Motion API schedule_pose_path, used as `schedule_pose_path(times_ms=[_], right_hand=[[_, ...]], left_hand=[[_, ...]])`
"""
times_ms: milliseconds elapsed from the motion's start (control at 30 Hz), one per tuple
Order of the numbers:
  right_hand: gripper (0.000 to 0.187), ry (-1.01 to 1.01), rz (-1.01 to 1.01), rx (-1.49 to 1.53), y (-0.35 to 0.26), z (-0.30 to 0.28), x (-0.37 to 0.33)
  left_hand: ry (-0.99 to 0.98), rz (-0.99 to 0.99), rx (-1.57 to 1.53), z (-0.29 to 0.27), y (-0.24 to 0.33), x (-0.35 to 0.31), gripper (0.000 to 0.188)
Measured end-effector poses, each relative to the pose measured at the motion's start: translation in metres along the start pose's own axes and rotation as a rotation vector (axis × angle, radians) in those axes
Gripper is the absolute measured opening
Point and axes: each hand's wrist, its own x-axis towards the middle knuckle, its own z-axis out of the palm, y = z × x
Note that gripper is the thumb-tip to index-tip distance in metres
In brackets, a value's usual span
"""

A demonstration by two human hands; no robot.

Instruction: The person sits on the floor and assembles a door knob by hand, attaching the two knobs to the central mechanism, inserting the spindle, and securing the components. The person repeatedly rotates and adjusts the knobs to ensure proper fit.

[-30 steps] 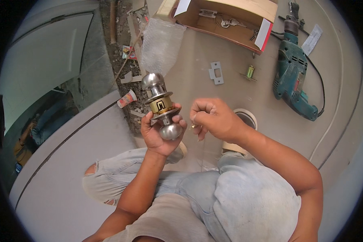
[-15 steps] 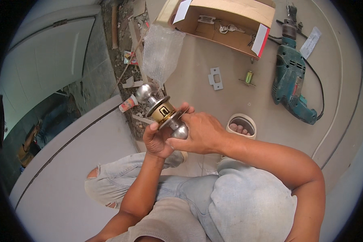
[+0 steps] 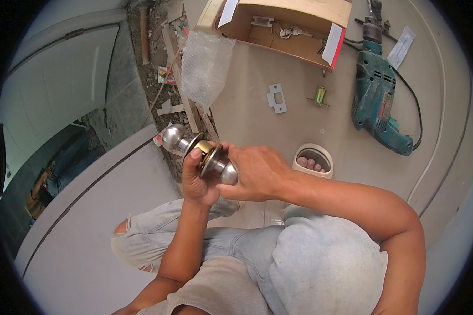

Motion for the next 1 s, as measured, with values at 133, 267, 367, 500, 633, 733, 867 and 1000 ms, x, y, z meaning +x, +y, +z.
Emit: schedule_pose_path(times_ms=[133, 267, 367, 500, 633, 733, 867, 1000], right_hand=[[0.066, -0.036, 0.038, 0.042, -0.001, 0.002, 0.004], [0.066, -0.088, 0.051, 0.054, -0.003, 0.000, 0.010], [0.064, -0.128, 0.066, 0.091, -0.002, -0.001, 0.015], [0.061, -0.164, 0.073, 0.169, 0.002, 0.002, 0.018], [0.059, -0.167, 0.086, 0.239, 0.006, 0.002, 0.018], [0.059, -0.103, 0.068, 0.273, 0.010, 0.004, 0.015], [0.061, -0.168, 0.099, 0.301, 0.016, 0.004, 0.014], [0.065, -0.198, 0.114, 0.381, 0.022, 0.008, 0.013]], left_hand=[[0.125, 0.047, -0.034, -0.002, -0.002, -0.004, 0.035], [0.173, 0.074, -0.052, 0.000, -0.002, -0.006, 0.032], [0.188, 0.081, -0.072, -0.003, -0.002, -0.005, 0.034], [0.223, 0.083, -0.085, -0.007, -0.003, -0.006, 0.039], [0.137, 0.108, -0.093, -0.004, -0.002, -0.008, 0.037], [0.103, 0.102, -0.137, -0.013, -0.006, -0.005, 0.044], [0.146, 0.080, -0.113, -0.014, -0.013, -0.007, 0.051], [0.178, 0.057, -0.062, -0.015, -0.016, -0.009, 0.054]])
